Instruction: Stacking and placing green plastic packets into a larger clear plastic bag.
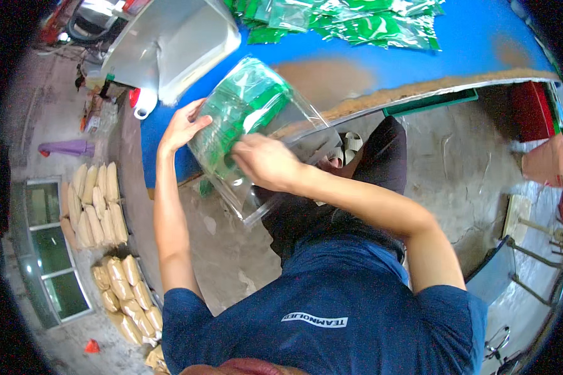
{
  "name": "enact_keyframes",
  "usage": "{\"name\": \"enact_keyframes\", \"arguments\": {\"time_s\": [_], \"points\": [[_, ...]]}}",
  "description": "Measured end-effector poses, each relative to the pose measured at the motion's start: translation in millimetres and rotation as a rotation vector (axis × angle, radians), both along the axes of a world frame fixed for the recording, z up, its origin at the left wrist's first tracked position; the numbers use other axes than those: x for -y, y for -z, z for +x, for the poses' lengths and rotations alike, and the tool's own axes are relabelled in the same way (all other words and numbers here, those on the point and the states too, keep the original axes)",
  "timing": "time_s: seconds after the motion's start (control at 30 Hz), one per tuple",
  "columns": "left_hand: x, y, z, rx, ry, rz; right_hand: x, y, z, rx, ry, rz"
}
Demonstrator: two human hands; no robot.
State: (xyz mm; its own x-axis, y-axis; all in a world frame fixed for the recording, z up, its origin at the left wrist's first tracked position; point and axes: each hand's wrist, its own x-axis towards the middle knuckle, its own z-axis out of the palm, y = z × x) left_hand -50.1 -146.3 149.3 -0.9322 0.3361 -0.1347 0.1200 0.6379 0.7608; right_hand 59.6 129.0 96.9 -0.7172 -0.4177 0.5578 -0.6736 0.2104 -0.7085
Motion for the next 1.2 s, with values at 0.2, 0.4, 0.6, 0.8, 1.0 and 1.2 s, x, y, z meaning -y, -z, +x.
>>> {"name": "enact_keyframes", "arguments": {"time_s": [0.2,0.4,0.6,0.8,1.0,1.2], "points": [[11,9,33,-0.165,-0.236,-0.109,34,10,16,0.087,-0.131,0.035],[-21,-1,27,-0.205,-0.210,-0.394,43,29,11,-0.023,-0.233,0.094],[-87,-14,35,-0.755,-0.016,-0.521,-34,36,25,-0.061,-0.364,0.089],[-85,17,26,-0.518,0.098,-0.600,-119,-29,-15,0.030,-0.137,0.121],[-122,32,60,-0.460,-0.207,-0.792,-202,-15,-173,-0.122,0.583,0.312],[-122,18,80,-0.399,-0.204,-0.809,-187,-39,-300,-0.350,0.562,0.665]]}}
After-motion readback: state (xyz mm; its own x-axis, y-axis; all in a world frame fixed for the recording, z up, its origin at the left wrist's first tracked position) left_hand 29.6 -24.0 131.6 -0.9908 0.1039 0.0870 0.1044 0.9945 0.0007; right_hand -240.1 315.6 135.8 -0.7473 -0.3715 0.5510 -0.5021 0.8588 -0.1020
